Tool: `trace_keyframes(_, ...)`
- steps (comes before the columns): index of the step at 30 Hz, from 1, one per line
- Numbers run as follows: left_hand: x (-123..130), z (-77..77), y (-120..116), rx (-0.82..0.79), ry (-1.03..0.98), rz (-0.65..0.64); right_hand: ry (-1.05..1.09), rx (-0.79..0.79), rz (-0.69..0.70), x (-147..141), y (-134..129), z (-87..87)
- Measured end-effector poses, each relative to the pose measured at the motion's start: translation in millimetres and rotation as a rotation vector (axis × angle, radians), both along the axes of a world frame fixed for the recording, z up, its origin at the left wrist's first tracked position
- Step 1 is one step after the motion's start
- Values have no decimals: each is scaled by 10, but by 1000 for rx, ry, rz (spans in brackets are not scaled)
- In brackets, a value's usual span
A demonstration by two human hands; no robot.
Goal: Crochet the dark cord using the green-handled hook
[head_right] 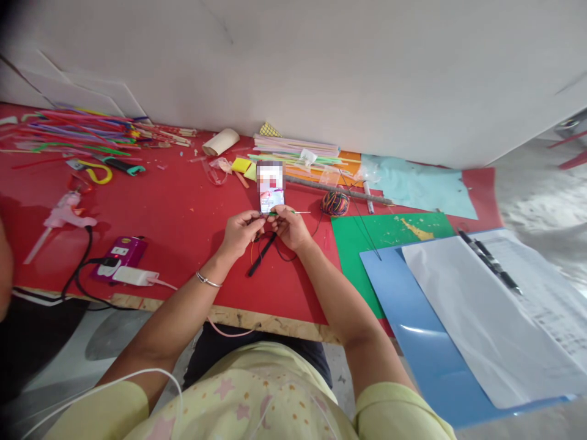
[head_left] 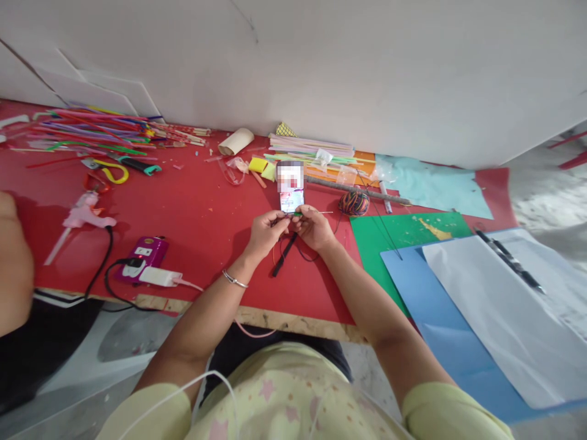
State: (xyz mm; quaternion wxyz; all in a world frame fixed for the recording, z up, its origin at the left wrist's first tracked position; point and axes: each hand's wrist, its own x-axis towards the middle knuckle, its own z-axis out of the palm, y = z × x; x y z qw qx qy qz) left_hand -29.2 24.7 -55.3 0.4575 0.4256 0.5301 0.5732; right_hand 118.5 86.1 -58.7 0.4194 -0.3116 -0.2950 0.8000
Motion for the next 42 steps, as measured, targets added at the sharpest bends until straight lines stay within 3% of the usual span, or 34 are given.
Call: trace_keyframes(42, 2, 23, -9, -14, -4, -3, -12, 5, -2, -6, -3, 7)
